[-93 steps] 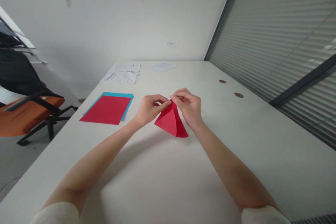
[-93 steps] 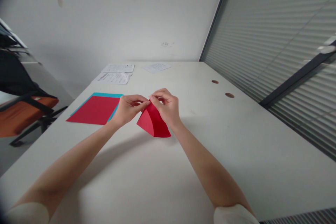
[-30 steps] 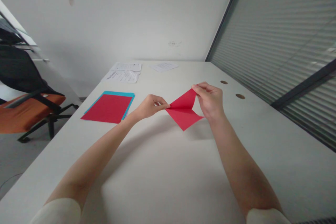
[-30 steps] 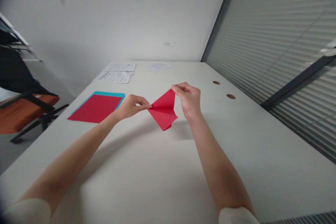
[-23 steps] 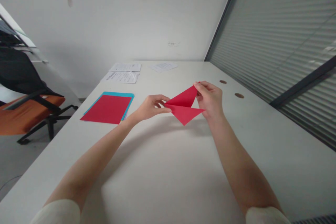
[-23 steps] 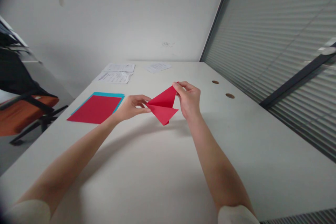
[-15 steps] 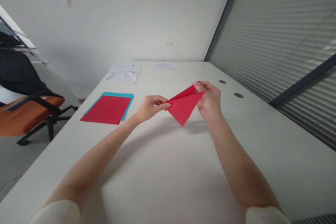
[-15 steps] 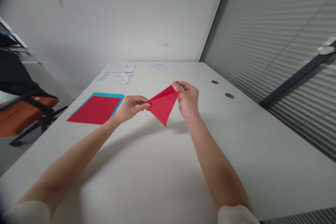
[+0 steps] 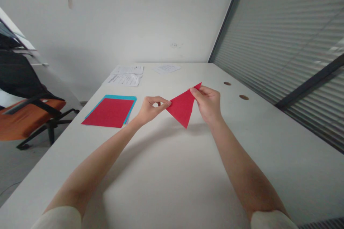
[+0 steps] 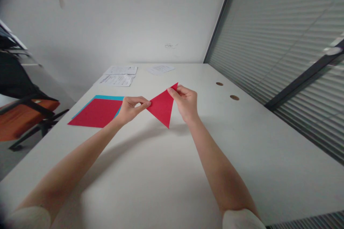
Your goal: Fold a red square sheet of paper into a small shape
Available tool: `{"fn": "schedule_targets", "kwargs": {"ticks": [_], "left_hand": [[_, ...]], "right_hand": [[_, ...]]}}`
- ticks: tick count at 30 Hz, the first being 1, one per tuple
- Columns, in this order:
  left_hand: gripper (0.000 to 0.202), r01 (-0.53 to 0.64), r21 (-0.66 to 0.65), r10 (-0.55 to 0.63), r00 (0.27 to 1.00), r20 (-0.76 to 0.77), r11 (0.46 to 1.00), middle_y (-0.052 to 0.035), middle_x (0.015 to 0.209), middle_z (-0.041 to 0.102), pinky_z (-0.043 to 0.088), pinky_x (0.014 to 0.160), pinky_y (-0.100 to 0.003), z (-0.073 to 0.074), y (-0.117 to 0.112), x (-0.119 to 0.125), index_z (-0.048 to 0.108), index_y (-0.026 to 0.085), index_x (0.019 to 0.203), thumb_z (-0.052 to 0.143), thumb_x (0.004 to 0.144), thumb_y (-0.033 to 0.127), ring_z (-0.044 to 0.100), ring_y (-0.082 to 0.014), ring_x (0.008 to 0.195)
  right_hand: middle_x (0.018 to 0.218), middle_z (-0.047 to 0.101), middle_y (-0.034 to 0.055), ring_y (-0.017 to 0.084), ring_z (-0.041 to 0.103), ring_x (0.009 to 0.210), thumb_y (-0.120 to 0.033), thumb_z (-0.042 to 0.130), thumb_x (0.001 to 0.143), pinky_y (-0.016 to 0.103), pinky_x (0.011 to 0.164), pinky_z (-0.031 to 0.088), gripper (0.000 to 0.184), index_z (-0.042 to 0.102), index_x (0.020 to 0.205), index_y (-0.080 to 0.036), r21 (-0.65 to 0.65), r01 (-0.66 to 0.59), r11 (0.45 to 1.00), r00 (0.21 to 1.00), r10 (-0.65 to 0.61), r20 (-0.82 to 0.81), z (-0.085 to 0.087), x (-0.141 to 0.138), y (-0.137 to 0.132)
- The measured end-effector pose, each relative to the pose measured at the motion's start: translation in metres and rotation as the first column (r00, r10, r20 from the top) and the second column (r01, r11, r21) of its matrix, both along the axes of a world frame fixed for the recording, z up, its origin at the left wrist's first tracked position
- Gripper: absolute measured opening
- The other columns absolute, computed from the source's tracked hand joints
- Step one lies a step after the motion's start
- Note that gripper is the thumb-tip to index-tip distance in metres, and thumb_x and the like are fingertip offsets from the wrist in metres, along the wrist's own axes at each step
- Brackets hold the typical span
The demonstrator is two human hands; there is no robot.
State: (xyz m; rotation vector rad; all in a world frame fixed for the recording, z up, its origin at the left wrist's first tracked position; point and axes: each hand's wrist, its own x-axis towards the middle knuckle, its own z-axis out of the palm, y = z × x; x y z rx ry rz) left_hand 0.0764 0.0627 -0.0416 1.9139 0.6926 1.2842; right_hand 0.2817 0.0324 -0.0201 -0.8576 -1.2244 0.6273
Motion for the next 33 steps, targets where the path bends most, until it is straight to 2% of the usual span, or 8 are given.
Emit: {"fn": "schedule_targets", "kwargs": {"ticks": [3, 6, 11, 14, 18, 22, 28, 33], "left_hand": [[0.022, 0.006, 0.034, -0.007, 1.000, 0.029, 0.999, -0.0067, 0.073, 0.073, 0.049, 0.068, -0.028, -0.001, 0.001, 0.001, 0.076, 0.018, 0.070, 0.073, 0.078, 0.039, 0.064, -0.0160, 0.070], [0.022, 0.002, 0.011, -0.002, 0.999, 0.036, 1.000, -0.0071, 0.075, 0.074, 0.050, 0.069, -0.029, -0.001, 0.001, 0.002, 0.076, 0.018, 0.071, 0.074, 0.078, 0.039, 0.064, -0.0164, 0.072], [0.025, -0.027, -0.116, 0.040, 0.993, 0.110, 0.993, -0.0073, 0.078, 0.076, 0.052, 0.070, -0.029, -0.004, 0.002, 0.003, 0.077, 0.018, 0.076, 0.076, 0.075, 0.043, 0.067, -0.0172, 0.073], [0.029, -0.006, -0.183, 0.039, 0.983, 0.181, 0.983, -0.0073, 0.077, 0.076, 0.054, 0.070, -0.028, -0.005, 0.001, 0.005, 0.077, 0.017, 0.076, 0.078, 0.073, 0.045, 0.068, -0.0168, 0.072], [0.033, 0.023, -0.208, 0.011, 0.987, 0.161, 0.978, -0.0084, 0.082, 0.076, 0.055, 0.070, -0.029, -0.001, -0.005, 0.011, 0.077, 0.016, 0.080, 0.080, 0.069, 0.047, 0.069, -0.0183, 0.074], [0.033, -0.013, -0.207, 0.039, 0.992, 0.122, 0.978, -0.0076, 0.077, 0.076, 0.055, 0.067, -0.029, 0.002, -0.009, 0.015, 0.077, 0.016, 0.077, 0.079, 0.070, 0.049, 0.069, -0.0187, 0.071], [0.033, -0.057, -0.181, 0.082, 0.987, 0.138, 0.982, -0.0073, 0.074, 0.075, 0.054, 0.063, -0.027, 0.002, -0.007, 0.014, 0.076, 0.016, 0.073, 0.077, 0.071, 0.049, 0.067, -0.0172, 0.067], [0.036, -0.083, -0.162, 0.104, 0.987, 0.120, 0.983, -0.0078, 0.074, 0.075, 0.052, 0.061, -0.027, 0.002, -0.006, 0.013, 0.076, 0.016, 0.073, 0.077, 0.071, 0.052, 0.066, -0.0173, 0.066]], "right_hand": [[0.065, 0.057, -0.0027, 0.013, 0.054, 0.063, -0.046, 0.079, 0.072, 0.030, 0.064, 0.045, 0.027, 0.066, 0.064, -0.023, 0.036, 0.005, 0.999, 0.999, -0.004, -0.034, 0.000, 0.001, 0.001], [0.064, 0.055, -0.0032, 0.012, 0.051, 0.062, -0.042, 0.078, 0.073, 0.029, 0.063, 0.043, 0.025, 0.065, 0.064, -0.023, 0.053, 0.003, 0.999, 0.999, 0.000, -0.050, 0.002, 0.000, 0.000], [0.065, 0.053, -0.0031, 0.012, 0.050, 0.062, -0.044, 0.077, 0.071, 0.030, 0.063, 0.042, 0.028, 0.062, 0.063, -0.022, 0.007, 0.039, 0.999, 0.998, -0.038, -0.053, 0.003, -0.002, -0.001], [0.066, 0.055, -0.0028, 0.012, 0.050, 0.063, -0.044, 0.077, 0.070, 0.030, 0.063, 0.042, 0.026, 0.063, 0.065, -0.023, 0.001, 0.028, 1.000, 0.995, -0.028, -0.094, 0.003, -0.004, -0.001], [0.066, 0.054, -0.0028, 0.013, 0.050, 0.064, -0.047, 0.077, 0.071, 0.030, 0.064, 0.042, 0.029, 0.062, 0.064, -0.023, 0.005, 0.030, 1.000, 0.997, -0.029, -0.072, 0.001, -0.005, 0.000], [0.066, 0.053, -0.0028, 0.013, 0.050, 0.065, -0.048, 0.076, 0.072, 0.030, 0.065, 0.043, 0.032, 0.059, 0.062, -0.022, 0.002, 0.025, 1.000, 0.999, -0.025, -0.039, -0.001, -0.005, 0.000], [0.065, 0.053, -0.0028, 0.013, 0.051, 0.066, -0.039, 0.076, 0.073, 0.030, 0.067, 0.044, 0.023, 0.064, 0.062, -0.023, 0.041, -0.013, 0.999, 0.995, 0.017, -0.095, -0.001, -0.007, 0.000], [0.066, 0.057, -0.0024, 0.013, 0.053, 0.065, -0.039, 0.077, 0.069, 0.031, 0.066, 0.046, 0.022, 0.064, 0.062, -0.023, -0.004, -0.001, 1.000, 0.991, 0.000, -0.136, 0.000, -0.007, 0.002]]}}
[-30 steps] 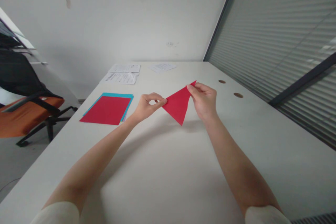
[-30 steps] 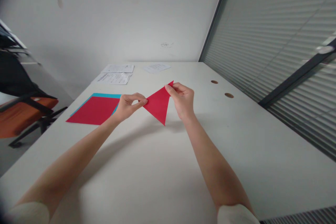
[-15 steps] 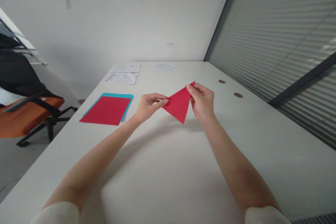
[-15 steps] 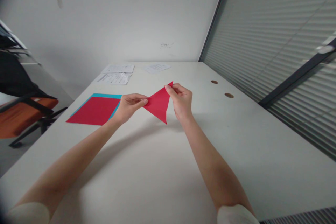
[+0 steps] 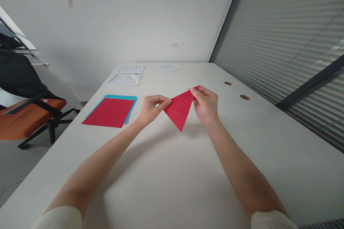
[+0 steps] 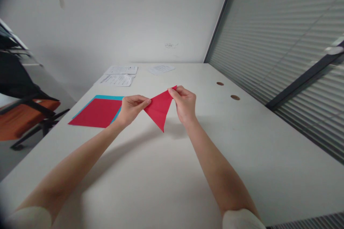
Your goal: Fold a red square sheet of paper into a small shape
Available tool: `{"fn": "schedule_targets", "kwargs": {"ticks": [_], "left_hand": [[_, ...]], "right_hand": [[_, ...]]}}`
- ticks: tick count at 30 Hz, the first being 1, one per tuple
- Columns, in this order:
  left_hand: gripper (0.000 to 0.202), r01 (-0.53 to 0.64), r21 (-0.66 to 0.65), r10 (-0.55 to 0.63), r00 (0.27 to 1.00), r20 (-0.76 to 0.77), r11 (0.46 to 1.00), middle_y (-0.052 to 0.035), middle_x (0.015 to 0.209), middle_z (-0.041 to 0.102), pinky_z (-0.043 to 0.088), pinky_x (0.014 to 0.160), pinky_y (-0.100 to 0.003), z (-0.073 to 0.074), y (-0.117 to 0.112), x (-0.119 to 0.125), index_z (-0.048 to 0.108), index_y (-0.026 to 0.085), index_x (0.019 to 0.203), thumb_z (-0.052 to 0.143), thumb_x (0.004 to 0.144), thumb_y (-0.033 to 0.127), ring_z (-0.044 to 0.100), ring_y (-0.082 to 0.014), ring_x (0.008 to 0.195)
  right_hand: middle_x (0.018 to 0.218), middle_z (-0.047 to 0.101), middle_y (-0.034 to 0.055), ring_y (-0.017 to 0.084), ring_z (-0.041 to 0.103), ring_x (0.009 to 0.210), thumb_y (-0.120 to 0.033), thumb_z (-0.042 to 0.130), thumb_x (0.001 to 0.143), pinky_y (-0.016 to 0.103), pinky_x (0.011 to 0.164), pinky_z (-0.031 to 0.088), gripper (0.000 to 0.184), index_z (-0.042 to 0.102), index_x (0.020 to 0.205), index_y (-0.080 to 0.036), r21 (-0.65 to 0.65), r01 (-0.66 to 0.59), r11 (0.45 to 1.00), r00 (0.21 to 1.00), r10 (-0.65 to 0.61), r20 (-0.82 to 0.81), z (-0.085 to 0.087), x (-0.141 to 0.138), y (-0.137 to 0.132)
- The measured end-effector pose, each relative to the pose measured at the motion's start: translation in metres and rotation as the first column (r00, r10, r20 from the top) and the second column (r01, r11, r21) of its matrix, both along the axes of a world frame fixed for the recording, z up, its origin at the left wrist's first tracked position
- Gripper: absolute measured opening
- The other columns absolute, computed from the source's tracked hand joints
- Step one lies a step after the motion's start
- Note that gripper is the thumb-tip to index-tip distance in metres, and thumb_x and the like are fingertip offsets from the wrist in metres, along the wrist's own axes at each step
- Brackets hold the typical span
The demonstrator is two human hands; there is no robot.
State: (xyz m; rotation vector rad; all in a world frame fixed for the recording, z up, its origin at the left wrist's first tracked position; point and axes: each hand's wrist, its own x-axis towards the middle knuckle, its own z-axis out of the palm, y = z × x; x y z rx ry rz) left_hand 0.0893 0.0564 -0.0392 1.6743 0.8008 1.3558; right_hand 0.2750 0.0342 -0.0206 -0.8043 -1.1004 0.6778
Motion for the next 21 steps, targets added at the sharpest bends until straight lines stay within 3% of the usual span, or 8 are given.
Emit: {"fn": "schedule_targets", "kwargs": {"ticks": [6, 14, 21], "left_hand": [[0.036, 0.034, -0.016, -0.035, 0.999, -0.032, 0.999, -0.0077, 0.072, 0.074, 0.052, 0.059, -0.027, -0.0005, 0.0000, -0.0009, 0.075, 0.016, 0.070, 0.076, 0.072, 0.051, 0.065, -0.0167, 0.065], [0.037, 0.056, -0.089, -0.050, 0.996, 0.069, 0.994, -0.0046, 0.063, 0.071, 0.050, 0.055, -0.025, -0.0013, 0.0046, -0.0016, 0.070, 0.015, 0.061, 0.084, 0.062, 0.049, 0.061, -0.0133, 0.057], [0.034, 0.036, -0.007, -0.036, 0.999, 0.029, 0.999, -0.0053, 0.066, 0.071, 0.049, 0.058, -0.026, 0.0001, 0.0080, -0.0035, 0.071, 0.015, 0.066, 0.078, 0.070, 0.048, 0.062, -0.0142, 0.060]], "right_hand": [[0.064, 0.056, -0.0031, 0.012, 0.052, 0.062, -0.040, 0.078, 0.066, 0.030, 0.061, 0.045, 0.019, 0.066, 0.067, -0.024, -0.034, 0.026, 0.999, 0.999, -0.027, -0.042, 0.0001, 0.0058, 0.0035], [0.062, 0.057, -0.0033, 0.012, 0.052, 0.063, -0.034, 0.082, 0.061, 0.030, 0.063, 0.045, 0.018, 0.067, 0.061, -0.024, 0.004, 0.062, 0.998, 0.984, -0.060, -0.169, 0.0004, 0.0077, 0.0074], [0.062, 0.058, -0.0035, 0.011, 0.052, 0.063, -0.031, 0.081, 0.064, 0.030, 0.065, 0.044, 0.015, 0.068, 0.062, -0.024, 0.048, 0.076, 0.996, 0.982, -0.067, -0.176, -0.0014, 0.0069, 0.0102]]}}
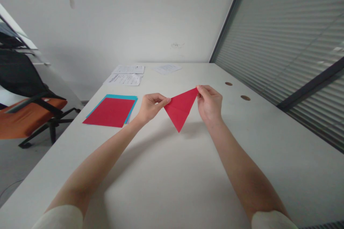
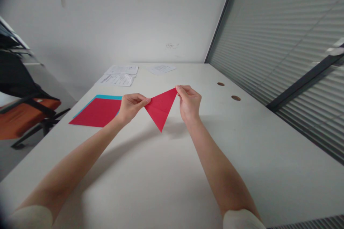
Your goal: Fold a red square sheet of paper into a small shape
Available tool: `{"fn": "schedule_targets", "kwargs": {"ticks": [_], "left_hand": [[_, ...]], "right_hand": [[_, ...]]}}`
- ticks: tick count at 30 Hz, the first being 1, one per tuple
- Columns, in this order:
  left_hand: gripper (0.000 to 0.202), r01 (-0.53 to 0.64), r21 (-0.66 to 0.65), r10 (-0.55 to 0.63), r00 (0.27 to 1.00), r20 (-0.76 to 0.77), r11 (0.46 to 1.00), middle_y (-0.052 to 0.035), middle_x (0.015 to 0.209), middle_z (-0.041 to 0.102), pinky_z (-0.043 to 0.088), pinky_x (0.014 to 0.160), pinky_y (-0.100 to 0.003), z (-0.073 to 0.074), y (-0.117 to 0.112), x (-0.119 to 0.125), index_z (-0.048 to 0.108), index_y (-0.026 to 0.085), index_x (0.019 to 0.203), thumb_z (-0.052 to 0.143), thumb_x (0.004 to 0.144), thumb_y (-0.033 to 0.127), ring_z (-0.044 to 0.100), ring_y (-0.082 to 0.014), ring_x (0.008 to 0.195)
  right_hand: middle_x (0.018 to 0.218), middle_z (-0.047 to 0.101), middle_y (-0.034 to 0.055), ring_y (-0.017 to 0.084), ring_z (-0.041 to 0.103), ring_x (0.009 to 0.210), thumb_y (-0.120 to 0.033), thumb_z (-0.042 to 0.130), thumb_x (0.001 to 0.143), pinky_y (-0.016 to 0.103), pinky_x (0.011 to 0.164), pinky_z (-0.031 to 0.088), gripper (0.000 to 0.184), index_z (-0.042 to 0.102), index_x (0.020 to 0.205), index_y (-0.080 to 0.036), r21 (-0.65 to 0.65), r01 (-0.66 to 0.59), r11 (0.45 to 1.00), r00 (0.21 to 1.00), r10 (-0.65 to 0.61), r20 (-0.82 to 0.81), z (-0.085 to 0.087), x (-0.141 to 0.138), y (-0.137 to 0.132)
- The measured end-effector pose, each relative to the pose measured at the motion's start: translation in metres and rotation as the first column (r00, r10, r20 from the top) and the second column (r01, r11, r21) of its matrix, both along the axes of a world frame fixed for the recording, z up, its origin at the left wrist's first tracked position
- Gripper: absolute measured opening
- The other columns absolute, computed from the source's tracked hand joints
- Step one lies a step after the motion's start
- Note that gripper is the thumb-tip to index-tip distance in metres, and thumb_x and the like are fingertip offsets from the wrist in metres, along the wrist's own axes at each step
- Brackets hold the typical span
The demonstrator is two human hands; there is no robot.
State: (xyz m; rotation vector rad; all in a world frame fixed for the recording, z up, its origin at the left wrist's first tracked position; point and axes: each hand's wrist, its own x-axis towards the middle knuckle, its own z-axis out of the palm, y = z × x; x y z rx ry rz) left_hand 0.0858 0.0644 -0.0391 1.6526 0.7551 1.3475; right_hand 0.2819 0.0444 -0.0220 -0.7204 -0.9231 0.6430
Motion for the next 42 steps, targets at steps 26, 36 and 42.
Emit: {"fn": "schedule_targets", "kwargs": {"ticks": [26, 36, 42], "left_hand": [[0.019, 0.138, 0.604, 0.165, 0.893, -0.418, 0.785, -0.0040, 0.072, 0.070, 0.045, 0.063, -0.026, 0.009, -0.003, -0.011, 0.071, 0.017, 0.079, 0.063, 0.091, 0.029, 0.061, -0.0135, 0.065], [0.021, -0.030, 0.140, 0.052, 0.987, -0.153, 0.990, -0.0053, 0.070, 0.075, 0.052, 0.063, -0.027, 0.005, -0.001, -0.008, 0.076, 0.017, 0.069, 0.075, 0.075, 0.037, 0.067, -0.0169, 0.065], [0.028, -0.041, -0.005, 0.041, 0.999, 0.006, 0.999, -0.0061, 0.068, 0.074, 0.054, 0.061, -0.029, 0.010, 0.005, -0.015, 0.076, 0.016, 0.067, 0.081, 0.067, 0.044, 0.067, -0.0171, 0.062]], "right_hand": [[0.085, 0.073, 0.0018, 0.021, 0.054, 0.091, -0.023, 0.061, 0.092, 0.040, 0.084, 0.032, 0.017, 0.071, 0.079, -0.023, 0.222, -0.015, 0.975, 0.107, -0.219, 0.970, 0.009, -0.001, -0.025], [0.084, 0.071, 0.0015, 0.021, 0.054, 0.087, -0.025, 0.055, 0.096, 0.038, 0.083, 0.032, 0.018, 0.065, 0.081, -0.022, 0.273, 0.011, 0.962, 0.131, -0.272, 0.953, 0.009, 0.002, -0.022], [0.083, 0.068, 0.0029, 0.022, 0.052, 0.088, -0.030, 0.054, 0.096, 0.039, 0.082, 0.033, 0.021, 0.064, 0.080, -0.022, 0.314, 0.069, 0.947, 0.097, -0.319, 0.943, 0.009, 0.021, -0.016]]}}
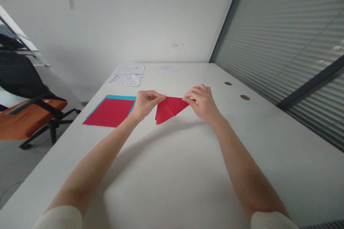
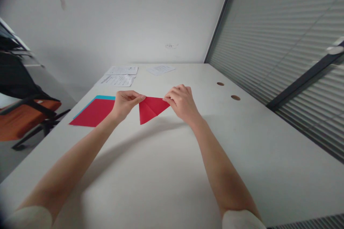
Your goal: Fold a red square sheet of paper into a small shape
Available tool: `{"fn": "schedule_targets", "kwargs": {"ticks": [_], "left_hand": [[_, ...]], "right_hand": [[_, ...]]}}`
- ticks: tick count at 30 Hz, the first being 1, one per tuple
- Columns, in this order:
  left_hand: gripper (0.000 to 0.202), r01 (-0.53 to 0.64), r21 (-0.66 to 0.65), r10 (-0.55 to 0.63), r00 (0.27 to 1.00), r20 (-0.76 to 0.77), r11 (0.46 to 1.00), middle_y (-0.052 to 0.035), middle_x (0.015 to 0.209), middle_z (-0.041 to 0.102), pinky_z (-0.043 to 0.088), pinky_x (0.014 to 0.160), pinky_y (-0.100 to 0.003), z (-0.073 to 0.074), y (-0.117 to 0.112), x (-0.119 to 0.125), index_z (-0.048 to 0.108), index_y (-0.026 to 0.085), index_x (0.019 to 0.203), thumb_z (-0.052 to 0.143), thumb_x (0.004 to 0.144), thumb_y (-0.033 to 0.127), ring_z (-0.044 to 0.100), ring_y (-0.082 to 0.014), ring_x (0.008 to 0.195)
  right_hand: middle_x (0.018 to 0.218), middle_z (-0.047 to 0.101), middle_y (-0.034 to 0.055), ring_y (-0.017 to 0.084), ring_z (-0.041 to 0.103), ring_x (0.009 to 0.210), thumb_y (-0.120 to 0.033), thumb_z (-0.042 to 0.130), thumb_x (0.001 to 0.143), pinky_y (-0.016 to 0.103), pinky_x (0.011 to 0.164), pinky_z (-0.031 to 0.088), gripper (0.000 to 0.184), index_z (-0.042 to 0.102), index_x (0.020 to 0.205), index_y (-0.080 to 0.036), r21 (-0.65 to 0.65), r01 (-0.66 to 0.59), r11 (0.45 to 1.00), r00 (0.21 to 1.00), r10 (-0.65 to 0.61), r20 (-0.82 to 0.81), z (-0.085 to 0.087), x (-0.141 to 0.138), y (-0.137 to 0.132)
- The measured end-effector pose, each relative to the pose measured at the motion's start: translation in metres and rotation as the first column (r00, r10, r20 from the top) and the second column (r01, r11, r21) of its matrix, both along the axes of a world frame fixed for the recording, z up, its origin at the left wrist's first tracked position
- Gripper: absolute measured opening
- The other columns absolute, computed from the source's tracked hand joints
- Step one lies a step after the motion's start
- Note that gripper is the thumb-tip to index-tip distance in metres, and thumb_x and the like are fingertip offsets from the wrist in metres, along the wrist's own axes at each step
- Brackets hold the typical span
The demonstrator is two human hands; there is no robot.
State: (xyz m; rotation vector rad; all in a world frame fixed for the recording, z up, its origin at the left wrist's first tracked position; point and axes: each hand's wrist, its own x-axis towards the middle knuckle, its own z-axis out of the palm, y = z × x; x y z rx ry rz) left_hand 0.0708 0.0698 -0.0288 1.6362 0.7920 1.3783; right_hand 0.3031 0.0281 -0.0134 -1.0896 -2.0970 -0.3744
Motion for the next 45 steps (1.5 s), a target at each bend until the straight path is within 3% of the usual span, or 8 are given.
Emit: {"fn": "schedule_targets", "kwargs": {"ticks": [9, 16, 20, 25, 28, 32, 39, 45], "left_hand": [[0.033, -0.062, -0.035, 0.064, 0.997, 0.039, 0.997, -0.0059, 0.064, 0.073, 0.052, 0.056, -0.026, 0.012, 0.009, -0.019, 0.074, 0.016, 0.062, 0.086, 0.059, 0.046, 0.065, -0.0157, 0.058], [0.030, 0.043, 0.027, -0.036, 0.972, -0.232, 0.999, -0.0066, 0.065, 0.074, 0.052, 0.054, -0.026, -0.002, 0.006, -0.007, 0.075, 0.015, 0.065, 0.079, 0.070, 0.044, 0.067, -0.0178, 0.059], [0.028, 0.102, 0.075, -0.074, 0.947, -0.314, 0.992, -0.0061, 0.070, 0.075, 0.054, 0.059, -0.027, -0.003, 0.002, -0.002, 0.077, 0.016, 0.070, 0.075, 0.075, 0.043, 0.068, -0.0181, 0.065], [0.036, -0.027, 0.166, 0.065, 0.972, -0.227, 0.986, -0.0072, 0.088, 0.075, 0.055, 0.067, -0.025, 0.004, 0.002, -0.001, 0.072, 0.017, 0.093, 0.077, 0.073, 0.047, 0.070, -0.0163, 0.077], [0.045, -0.131, 0.027, 0.134, 0.980, -0.151, 0.991, -0.0056, 0.072, 0.070, 0.050, 0.052, -0.021, 0.007, 0.002, -0.001, 0.062, 0.016, 0.082, 0.070, 0.077, 0.059, 0.068, -0.0138, 0.060], [0.053, 0.096, -0.331, -0.129, 0.988, -0.080, 0.939, -0.0089, 0.082, 0.073, 0.054, 0.048, -0.025, 0.008, -0.002, 0.003, 0.055, 0.018, 0.094, 0.060, 0.081, 0.068, 0.072, -0.0192, 0.059], [0.035, 0.072, -0.340, -0.069, 0.997, 0.020, 0.938, -0.0041, 0.082, 0.071, 0.061, 0.057, -0.029, 0.002, -0.003, 0.010, 0.053, 0.018, 0.101, 0.072, 0.078, 0.038, 0.073, -0.0185, 0.066], [0.038, 0.007, -0.187, -0.011, 1.000, -0.020, 0.982, -0.0019, 0.078, 0.071, 0.061, 0.058, -0.028, -0.009, 0.006, 0.007, 0.057, 0.016, 0.106, 0.072, 0.071, 0.022, 0.070, -0.0156, 0.064]], "right_hand": [[0.081, 0.068, 0.0043, 0.023, 0.055, 0.081, -0.034, 0.057, 0.093, 0.041, 0.083, 0.039, 0.021, 0.068, 0.078, -0.023, 0.097, 0.121, 0.988, 0.977, -0.101, -0.190, 0.004, 0.051, 0.014], [0.103, 0.070, 0.0078, 0.026, 0.056, 0.099, -0.039, 0.065, 0.089, 0.042, 0.089, 0.040, 0.022, 0.073, 0.103, -0.025, -0.092, -0.058, 0.994, 0.998, 0.055, -0.034, 0.003, 0.003, -0.003], [0.094, 0.072, 0.0060, 0.022, 0.059, 0.091, -0.030, 0.063, 0.091, 0.039, 0.084, 0.039, 0.013, 0.073, 0.093, -0.023, -0.191, -0.140, 0.971, 0.989, 0.146, 0.018, -0.006, -0.014, -0.002], [0.084, 0.070, 0.0049, 0.019, 0.059, 0.080, -0.025, 0.058, 0.093, 0.035, 0.075, 0.040, 0.018, 0.072, 0.082, -0.022, -0.074, -0.065, 0.995, 0.997, 0.061, -0.057, -0.011, -0.012, 0.004], [0.084, 0.069, 0.0067, 0.021, 0.056, 0.079, -0.024, 0.054, 0.094, 0.037, 0.074, 0.039, 0.022, 0.072, 0.082, -0.022, 0.107, 0.125, 0.986, 0.988, -0.114, -0.105, -0.015, -0.016, 0.002], [0.088, 0.070, 0.0066, 0.021, 0.053, 0.078, -0.018, 0.050, 0.094, 0.039, 0.072, 0.036, 0.025, 0.072, 0.085, -0.024, 0.219, 0.158, 0.963, 0.987, -0.146, -0.068, -0.023, -0.031, -0.003], [0.088, 0.071, 0.0048, 0.021, 0.050, 0.079, -0.017, 0.050, 0.094, 0.039, 0.071, 0.035, 0.025, 0.072, 0.085, -0.024, 0.214, 0.059, 0.975, 0.992, -0.081, 0.097, -0.034, -0.047, -0.006], [0.089, 0.070, 0.0064, 0.022, 0.052, 0.083, -0.033, 0.056, 0.094, 0.040, 0.074, 0.034, 0.021, 0.073, 0.086, -0.024, 0.070, 0.007, 0.998, 0.996, -0.013, 0.087, -0.036, -0.050, -0.006]]}}
